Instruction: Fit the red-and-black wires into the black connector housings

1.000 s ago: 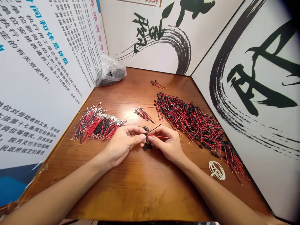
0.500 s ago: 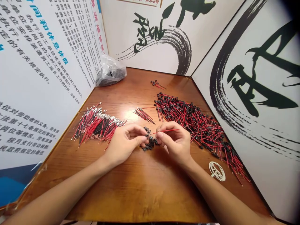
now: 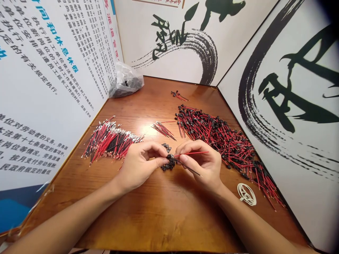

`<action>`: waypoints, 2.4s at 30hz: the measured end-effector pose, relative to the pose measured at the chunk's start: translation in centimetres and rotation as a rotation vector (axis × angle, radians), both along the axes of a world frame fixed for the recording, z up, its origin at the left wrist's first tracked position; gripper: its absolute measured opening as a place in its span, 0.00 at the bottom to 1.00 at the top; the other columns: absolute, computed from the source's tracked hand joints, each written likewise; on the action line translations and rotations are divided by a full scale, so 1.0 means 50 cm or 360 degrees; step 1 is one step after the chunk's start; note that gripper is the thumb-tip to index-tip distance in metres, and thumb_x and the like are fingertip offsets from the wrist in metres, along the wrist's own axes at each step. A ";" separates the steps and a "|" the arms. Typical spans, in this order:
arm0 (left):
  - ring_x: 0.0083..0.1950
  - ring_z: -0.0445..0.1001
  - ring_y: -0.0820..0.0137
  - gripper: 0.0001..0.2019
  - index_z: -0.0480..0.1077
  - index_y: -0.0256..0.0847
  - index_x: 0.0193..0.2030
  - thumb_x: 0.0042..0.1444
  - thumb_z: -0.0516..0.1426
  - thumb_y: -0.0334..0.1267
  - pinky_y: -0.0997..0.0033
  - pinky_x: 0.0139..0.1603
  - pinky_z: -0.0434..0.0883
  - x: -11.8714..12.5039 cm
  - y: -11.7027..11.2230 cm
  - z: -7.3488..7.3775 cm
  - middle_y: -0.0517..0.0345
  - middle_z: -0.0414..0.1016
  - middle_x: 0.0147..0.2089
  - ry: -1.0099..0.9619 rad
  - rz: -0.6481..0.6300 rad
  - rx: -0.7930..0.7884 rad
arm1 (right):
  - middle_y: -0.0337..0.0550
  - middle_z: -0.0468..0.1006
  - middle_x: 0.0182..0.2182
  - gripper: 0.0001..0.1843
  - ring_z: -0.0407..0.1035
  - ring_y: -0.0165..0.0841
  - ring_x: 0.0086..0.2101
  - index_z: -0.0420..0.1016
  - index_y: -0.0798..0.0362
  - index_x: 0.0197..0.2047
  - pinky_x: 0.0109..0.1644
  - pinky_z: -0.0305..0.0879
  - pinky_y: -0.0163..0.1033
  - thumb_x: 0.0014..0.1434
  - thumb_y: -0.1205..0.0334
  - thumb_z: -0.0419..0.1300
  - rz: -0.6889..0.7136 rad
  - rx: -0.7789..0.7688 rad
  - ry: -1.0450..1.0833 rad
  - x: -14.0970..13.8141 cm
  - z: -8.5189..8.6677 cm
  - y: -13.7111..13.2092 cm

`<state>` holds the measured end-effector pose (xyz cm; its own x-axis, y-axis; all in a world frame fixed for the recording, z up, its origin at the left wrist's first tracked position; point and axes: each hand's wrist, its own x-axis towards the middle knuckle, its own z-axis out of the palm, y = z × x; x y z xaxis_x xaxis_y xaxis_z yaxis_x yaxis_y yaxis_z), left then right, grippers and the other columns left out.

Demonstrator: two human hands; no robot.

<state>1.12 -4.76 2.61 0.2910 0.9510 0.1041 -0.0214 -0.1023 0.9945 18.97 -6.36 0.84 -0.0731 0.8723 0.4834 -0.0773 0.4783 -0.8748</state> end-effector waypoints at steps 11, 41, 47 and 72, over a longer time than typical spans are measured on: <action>0.33 0.76 0.69 0.04 0.76 0.37 0.29 0.44 0.66 0.29 0.70 0.37 0.76 0.000 0.001 0.005 0.54 0.79 0.31 -0.0030 -0.0028 -0.0171 | 0.41 0.77 0.30 0.05 0.73 0.33 0.31 0.73 0.51 0.35 0.35 0.71 0.42 0.59 0.71 0.61 0.0022 0.0089 -0.0009 0.001 0.007 -0.002; 0.27 0.75 0.72 0.04 0.76 0.36 0.28 0.45 0.67 0.29 0.74 0.30 0.75 0.001 0.002 0.004 0.56 0.78 0.29 -0.0166 -0.0008 -0.0164 | 0.43 0.80 0.29 0.10 0.75 0.34 0.29 0.75 0.51 0.39 0.32 0.73 0.41 0.58 0.75 0.60 -0.0153 0.0536 -0.0431 0.000 0.013 0.000; 0.29 0.76 0.72 0.04 0.75 0.36 0.27 0.46 0.66 0.28 0.74 0.31 0.75 0.001 -0.001 0.005 0.55 0.78 0.30 -0.0194 -0.0039 -0.0128 | 0.43 0.79 0.28 0.09 0.74 0.33 0.28 0.75 0.51 0.37 0.31 0.72 0.39 0.57 0.74 0.61 -0.0196 0.0502 -0.0441 -0.001 0.008 -0.001; 0.32 0.76 0.70 0.05 0.75 0.35 0.26 0.46 0.65 0.24 0.72 0.34 0.73 -0.001 -0.004 -0.002 0.53 0.78 0.30 -0.0246 -0.0119 -0.0044 | 0.46 0.78 0.32 0.12 0.74 0.35 0.33 0.74 0.54 0.42 0.35 0.73 0.43 0.56 0.78 0.60 -0.0027 0.0568 -0.0422 -0.001 -0.017 -0.005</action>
